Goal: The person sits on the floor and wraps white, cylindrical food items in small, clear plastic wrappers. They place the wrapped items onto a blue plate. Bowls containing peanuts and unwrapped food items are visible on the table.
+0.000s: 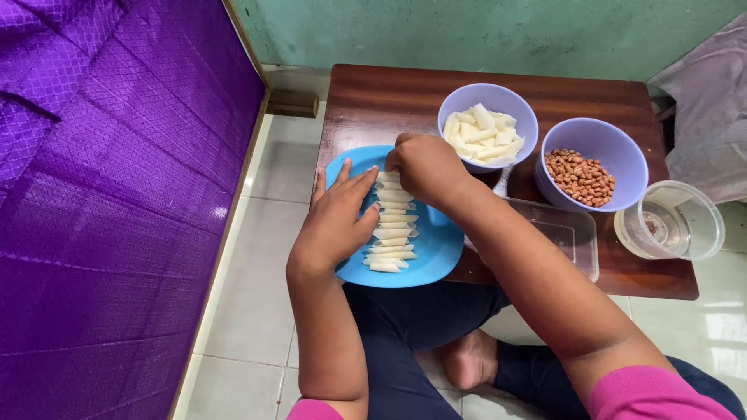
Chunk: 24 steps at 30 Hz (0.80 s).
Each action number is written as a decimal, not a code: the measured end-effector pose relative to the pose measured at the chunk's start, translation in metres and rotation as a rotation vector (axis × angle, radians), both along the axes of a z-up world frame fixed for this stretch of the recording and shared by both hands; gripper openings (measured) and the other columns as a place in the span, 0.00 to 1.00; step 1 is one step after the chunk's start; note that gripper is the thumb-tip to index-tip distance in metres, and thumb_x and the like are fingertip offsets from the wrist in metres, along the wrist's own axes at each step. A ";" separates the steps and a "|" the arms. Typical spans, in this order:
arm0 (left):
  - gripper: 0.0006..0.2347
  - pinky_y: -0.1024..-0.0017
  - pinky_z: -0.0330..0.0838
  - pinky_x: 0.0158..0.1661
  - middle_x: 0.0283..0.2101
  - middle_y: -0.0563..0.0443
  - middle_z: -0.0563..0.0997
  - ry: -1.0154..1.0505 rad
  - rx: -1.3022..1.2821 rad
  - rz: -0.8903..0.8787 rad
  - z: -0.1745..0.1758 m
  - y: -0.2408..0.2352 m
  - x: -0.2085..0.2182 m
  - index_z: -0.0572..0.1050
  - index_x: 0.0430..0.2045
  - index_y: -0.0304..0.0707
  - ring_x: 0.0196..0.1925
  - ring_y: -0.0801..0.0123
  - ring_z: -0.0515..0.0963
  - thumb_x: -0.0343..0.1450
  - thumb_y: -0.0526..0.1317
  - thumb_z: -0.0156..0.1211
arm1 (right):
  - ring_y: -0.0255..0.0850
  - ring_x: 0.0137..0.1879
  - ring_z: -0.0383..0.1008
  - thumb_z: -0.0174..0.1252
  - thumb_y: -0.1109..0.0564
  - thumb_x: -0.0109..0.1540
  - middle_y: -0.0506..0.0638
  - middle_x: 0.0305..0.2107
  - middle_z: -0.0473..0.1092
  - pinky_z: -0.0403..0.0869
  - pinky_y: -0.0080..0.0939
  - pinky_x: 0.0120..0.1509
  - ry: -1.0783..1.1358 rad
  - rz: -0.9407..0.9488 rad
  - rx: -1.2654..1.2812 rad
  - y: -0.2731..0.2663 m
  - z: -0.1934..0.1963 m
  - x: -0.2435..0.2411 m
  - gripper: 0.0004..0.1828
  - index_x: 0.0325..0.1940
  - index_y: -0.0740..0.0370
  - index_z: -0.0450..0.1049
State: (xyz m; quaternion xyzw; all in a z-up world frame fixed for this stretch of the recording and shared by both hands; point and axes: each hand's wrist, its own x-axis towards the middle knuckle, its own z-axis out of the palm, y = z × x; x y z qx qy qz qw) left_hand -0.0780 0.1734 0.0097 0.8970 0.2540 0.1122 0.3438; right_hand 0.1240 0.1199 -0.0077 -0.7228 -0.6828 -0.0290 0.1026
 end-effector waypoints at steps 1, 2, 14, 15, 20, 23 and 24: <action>0.24 0.40 0.27 0.70 0.65 0.36 0.72 0.000 0.000 0.001 0.000 0.000 0.000 0.68 0.65 0.35 0.75 0.44 0.57 0.70 0.38 0.54 | 0.53 0.37 0.80 0.61 0.62 0.57 0.53 0.31 0.76 0.79 0.49 0.40 0.000 0.001 0.000 0.000 0.001 -0.001 0.09 0.33 0.50 0.84; 0.24 0.39 0.26 0.70 0.65 0.35 0.72 0.002 0.023 -0.009 -0.001 0.000 0.000 0.68 0.65 0.34 0.75 0.43 0.56 0.71 0.38 0.54 | 0.52 0.36 0.80 0.61 0.62 0.57 0.52 0.30 0.77 0.79 0.47 0.40 -0.018 0.004 -0.005 0.001 0.001 -0.002 0.10 0.33 0.50 0.85; 0.23 0.39 0.26 0.70 0.67 0.37 0.70 0.009 0.065 -0.019 -0.011 0.000 0.000 0.68 0.64 0.33 0.75 0.44 0.55 0.71 0.39 0.52 | 0.52 0.37 0.81 0.56 0.69 0.59 0.55 0.32 0.79 0.79 0.44 0.42 0.079 -0.003 0.038 -0.015 0.031 -0.012 0.15 0.41 0.56 0.85; 0.24 0.40 0.26 0.70 0.67 0.37 0.69 0.007 0.072 -0.017 -0.011 -0.001 0.000 0.67 0.65 0.32 0.75 0.44 0.55 0.71 0.39 0.52 | 0.50 0.38 0.81 0.57 0.69 0.60 0.56 0.34 0.79 0.79 0.41 0.44 0.114 -0.014 0.031 -0.017 0.035 -0.013 0.15 0.43 0.57 0.84; 0.23 0.38 0.30 0.70 0.68 0.36 0.68 0.004 0.094 -0.050 -0.013 -0.005 0.000 0.67 0.65 0.31 0.75 0.43 0.56 0.71 0.37 0.50 | 0.53 0.41 0.81 0.55 0.70 0.60 0.58 0.36 0.78 0.79 0.44 0.43 0.107 0.028 0.069 -0.033 0.039 -0.029 0.15 0.44 0.60 0.83; 0.24 0.40 0.31 0.71 0.69 0.36 0.67 0.002 0.088 -0.053 -0.011 -0.008 0.000 0.66 0.65 0.31 0.75 0.44 0.56 0.71 0.35 0.50 | 0.54 0.47 0.80 0.54 0.70 0.60 0.58 0.41 0.77 0.78 0.44 0.47 0.128 0.045 0.109 -0.042 0.036 -0.032 0.16 0.46 0.61 0.82; 0.25 0.41 0.31 0.71 0.69 0.36 0.67 -0.006 0.076 -0.047 -0.010 -0.009 -0.001 0.66 0.65 0.31 0.75 0.45 0.56 0.70 0.35 0.50 | 0.53 0.51 0.79 0.55 0.69 0.60 0.57 0.44 0.77 0.78 0.42 0.50 0.131 0.041 0.129 -0.045 0.035 -0.033 0.16 0.48 0.60 0.82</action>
